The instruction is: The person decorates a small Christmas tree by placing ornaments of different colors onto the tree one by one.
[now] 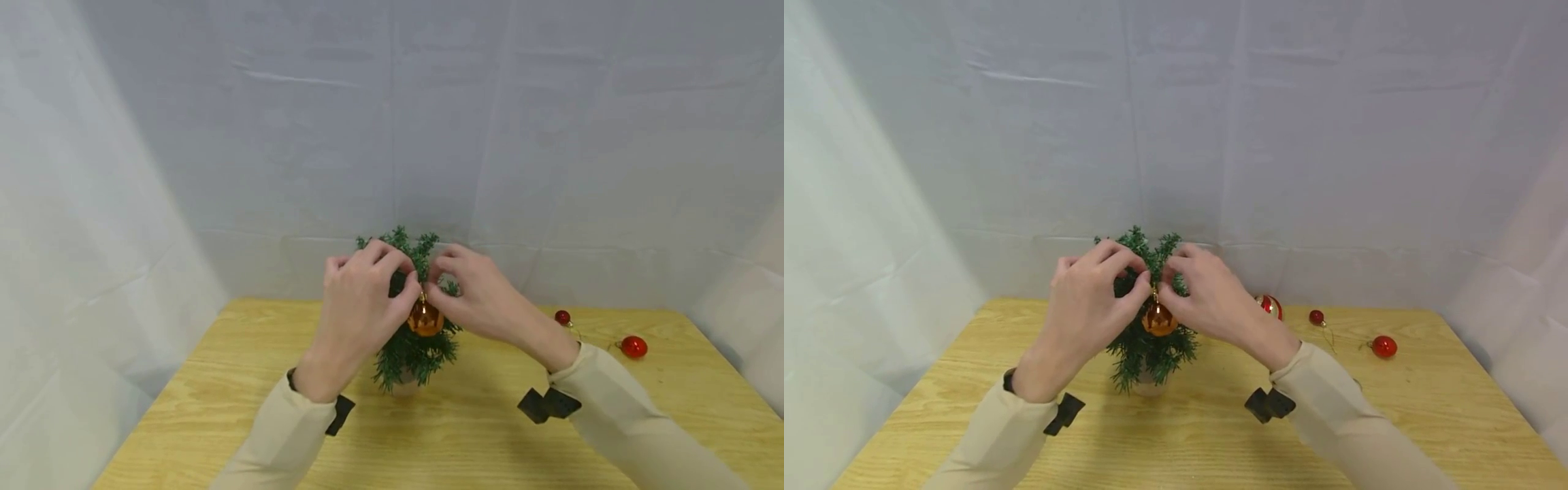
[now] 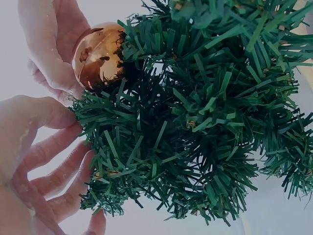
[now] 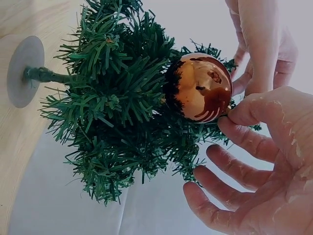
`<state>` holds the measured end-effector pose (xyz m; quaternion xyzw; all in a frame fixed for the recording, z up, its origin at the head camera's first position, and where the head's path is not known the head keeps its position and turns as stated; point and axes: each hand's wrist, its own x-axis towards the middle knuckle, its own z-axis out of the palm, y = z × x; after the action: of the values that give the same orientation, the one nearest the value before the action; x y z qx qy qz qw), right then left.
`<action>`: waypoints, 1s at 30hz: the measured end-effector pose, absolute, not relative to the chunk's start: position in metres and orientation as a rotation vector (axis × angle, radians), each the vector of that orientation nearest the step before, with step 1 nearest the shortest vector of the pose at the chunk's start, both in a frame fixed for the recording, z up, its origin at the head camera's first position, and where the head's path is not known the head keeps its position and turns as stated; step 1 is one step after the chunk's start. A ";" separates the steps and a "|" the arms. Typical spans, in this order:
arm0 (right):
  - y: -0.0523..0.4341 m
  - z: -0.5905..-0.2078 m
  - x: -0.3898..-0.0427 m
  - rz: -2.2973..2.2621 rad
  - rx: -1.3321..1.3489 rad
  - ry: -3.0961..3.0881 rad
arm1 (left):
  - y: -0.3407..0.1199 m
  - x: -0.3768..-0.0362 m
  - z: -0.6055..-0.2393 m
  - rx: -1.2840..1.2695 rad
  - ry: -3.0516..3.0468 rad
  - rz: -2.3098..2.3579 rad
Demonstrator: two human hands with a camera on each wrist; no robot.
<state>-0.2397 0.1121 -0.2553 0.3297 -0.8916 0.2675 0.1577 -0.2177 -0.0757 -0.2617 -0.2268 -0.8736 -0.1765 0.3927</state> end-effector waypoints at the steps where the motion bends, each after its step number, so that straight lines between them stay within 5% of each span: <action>1: 0.112 -0.256 -0.240 0.768 0.946 -2.542 | -0.076 -0.218 -0.262 -0.579 -2.216 -0.449; 13: 0.123 -0.261 -0.238 0.846 0.937 -2.516 | -0.105 -0.224 -0.267 -0.639 -2.075 -0.545; 30: 0.199 -0.287 -0.232 0.693 0.937 -2.266 | -0.151 -0.237 -0.295 -0.851 -1.999 -0.592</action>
<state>-0.2319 0.1994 -0.2868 0.3518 -0.8503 0.2600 0.2926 -0.2366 -0.1510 -0.2954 -0.3412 -0.8014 -0.2374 0.4302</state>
